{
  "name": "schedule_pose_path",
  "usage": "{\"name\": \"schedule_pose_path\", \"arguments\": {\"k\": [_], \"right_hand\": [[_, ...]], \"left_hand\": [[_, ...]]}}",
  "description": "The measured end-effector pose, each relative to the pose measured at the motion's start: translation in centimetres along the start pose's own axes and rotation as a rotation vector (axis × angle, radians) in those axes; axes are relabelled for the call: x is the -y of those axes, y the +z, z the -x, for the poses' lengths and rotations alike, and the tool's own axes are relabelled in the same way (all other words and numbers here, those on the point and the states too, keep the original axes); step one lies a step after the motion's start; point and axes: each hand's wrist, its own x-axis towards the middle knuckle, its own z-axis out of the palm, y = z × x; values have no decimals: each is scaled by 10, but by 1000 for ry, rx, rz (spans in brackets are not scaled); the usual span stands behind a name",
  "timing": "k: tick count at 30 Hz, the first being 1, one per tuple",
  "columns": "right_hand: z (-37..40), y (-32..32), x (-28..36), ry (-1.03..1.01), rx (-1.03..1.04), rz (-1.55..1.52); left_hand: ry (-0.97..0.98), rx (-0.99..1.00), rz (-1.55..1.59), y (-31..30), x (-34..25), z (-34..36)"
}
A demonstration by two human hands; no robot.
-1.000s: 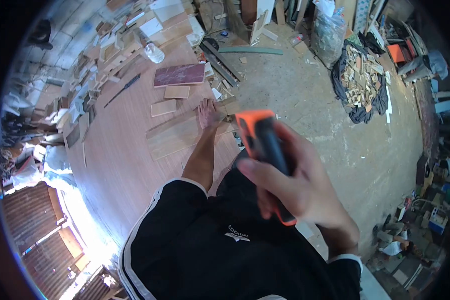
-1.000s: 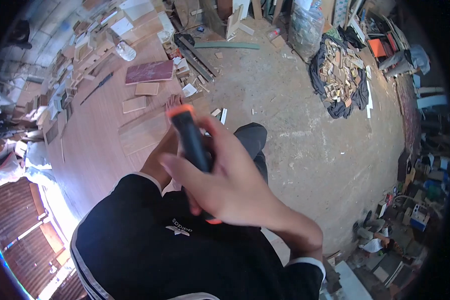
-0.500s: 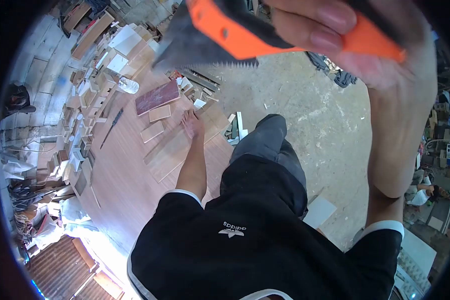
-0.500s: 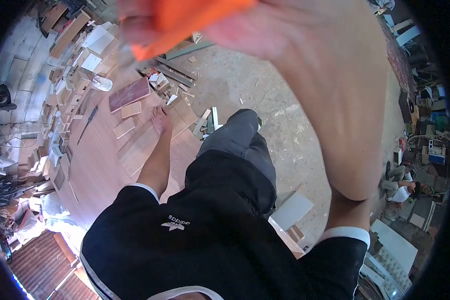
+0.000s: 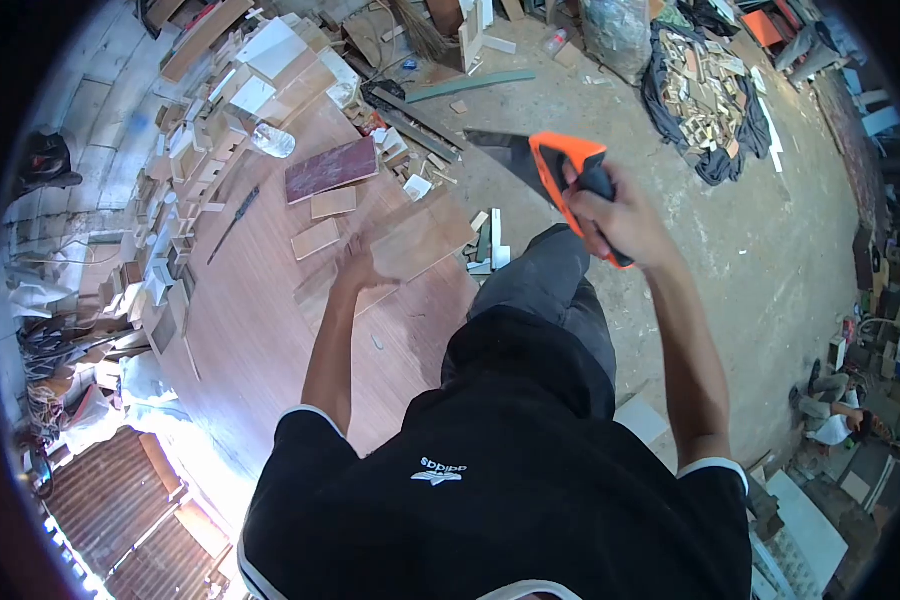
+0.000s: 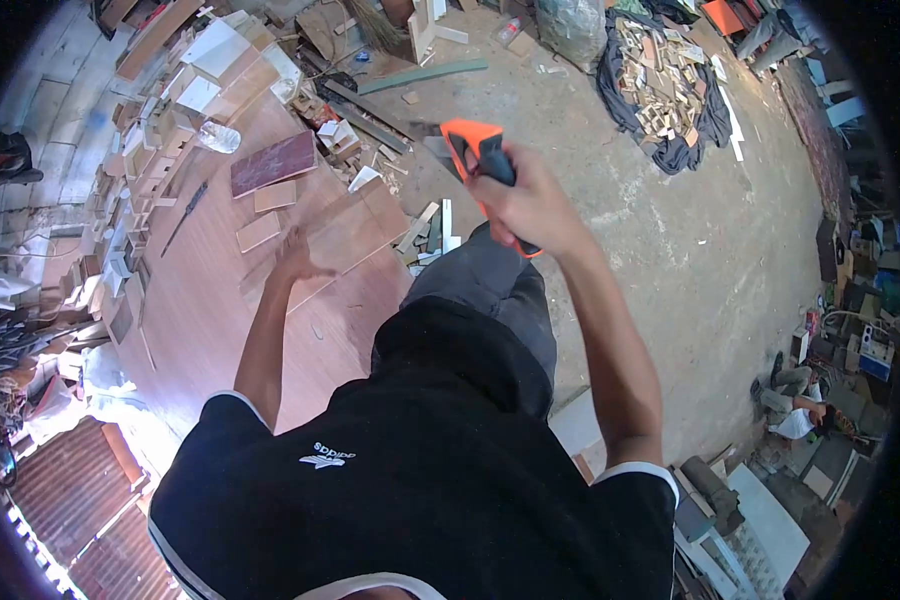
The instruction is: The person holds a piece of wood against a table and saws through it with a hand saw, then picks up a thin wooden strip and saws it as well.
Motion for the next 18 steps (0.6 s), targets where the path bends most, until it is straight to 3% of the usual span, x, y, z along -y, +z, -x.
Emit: {"name": "schedule_pose_path", "arguments": {"k": [4,10,12,15,18], "right_hand": [[-23,15,-55,92,2,33],[-28,25,-83,109,-26,-56],[-27,23,-87,115,-46,-82],[-26,22,-90,120,-52,-105],[-24,22,-87,124,-60,-98]], "left_hand": [[14,-77,-29,-3,-5,19],[-15,-215,-64,-26,-4,27],[182,-28,372,-26,18,22],[271,14,360,-39,22,39],[110,-158,182,-71,-20,71]]}}
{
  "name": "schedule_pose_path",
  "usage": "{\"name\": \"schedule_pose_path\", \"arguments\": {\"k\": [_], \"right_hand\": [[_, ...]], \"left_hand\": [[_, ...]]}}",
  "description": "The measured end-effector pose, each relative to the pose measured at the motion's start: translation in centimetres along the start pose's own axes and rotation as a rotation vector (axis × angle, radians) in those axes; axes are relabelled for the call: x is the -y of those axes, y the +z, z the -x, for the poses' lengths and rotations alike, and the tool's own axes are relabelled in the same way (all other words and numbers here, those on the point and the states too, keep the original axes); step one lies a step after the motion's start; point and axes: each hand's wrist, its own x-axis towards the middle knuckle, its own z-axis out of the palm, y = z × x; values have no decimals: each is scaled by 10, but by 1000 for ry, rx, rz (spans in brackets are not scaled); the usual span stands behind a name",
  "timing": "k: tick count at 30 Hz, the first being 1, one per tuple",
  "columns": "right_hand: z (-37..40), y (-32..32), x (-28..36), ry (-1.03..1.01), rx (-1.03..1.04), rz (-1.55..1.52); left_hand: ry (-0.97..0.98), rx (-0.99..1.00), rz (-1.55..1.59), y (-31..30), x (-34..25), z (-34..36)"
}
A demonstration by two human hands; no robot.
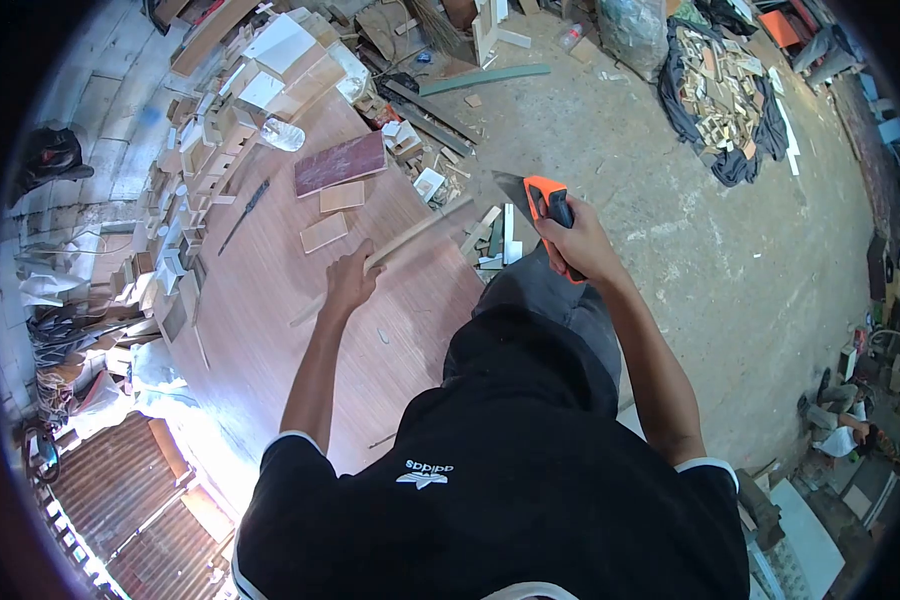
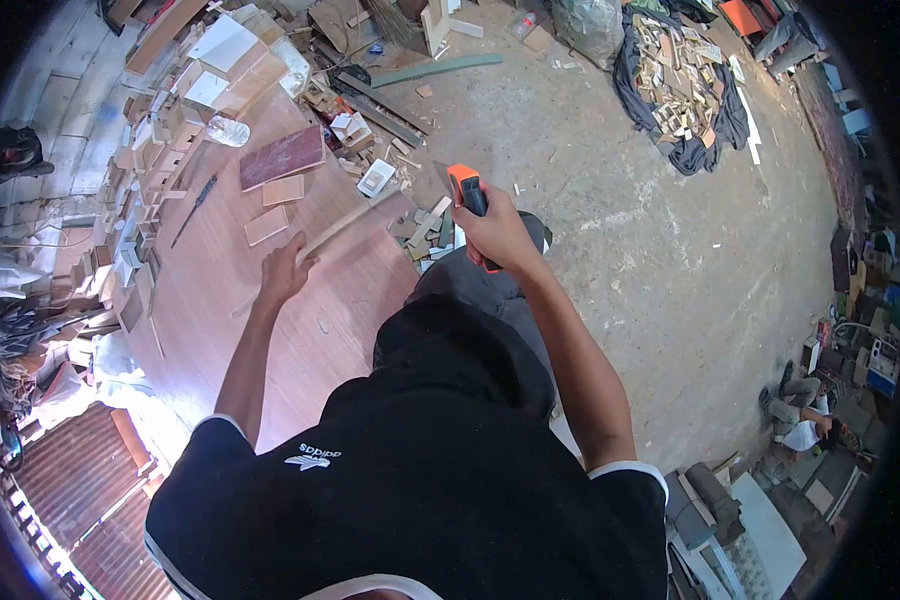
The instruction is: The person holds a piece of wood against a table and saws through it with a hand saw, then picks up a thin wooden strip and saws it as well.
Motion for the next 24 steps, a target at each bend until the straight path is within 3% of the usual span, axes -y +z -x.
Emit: {"name": "schedule_pose_path", "arguments": {"k": [1,3,16,19,21,24], "right_hand": [[0,0,-2,1,-14,9],[-2,0,-4,-2,-27,22],[-10,-1,-16,-11,-35,6],[-16,1,-26,-10,3,44],[-19,-2,-28,-21,40,83],[-24,-9,-31,25,145,293]], "left_hand": [[0,6,-1,1,-6,1],[-100,-194,-25,3,-15,0],[-239,-176,-53,21,-46,-32],[-311,-168,61,19,-44,-34],[-246,-372,512,47,-23,-42],[-315,-427,782,92,-1,-53]]}}
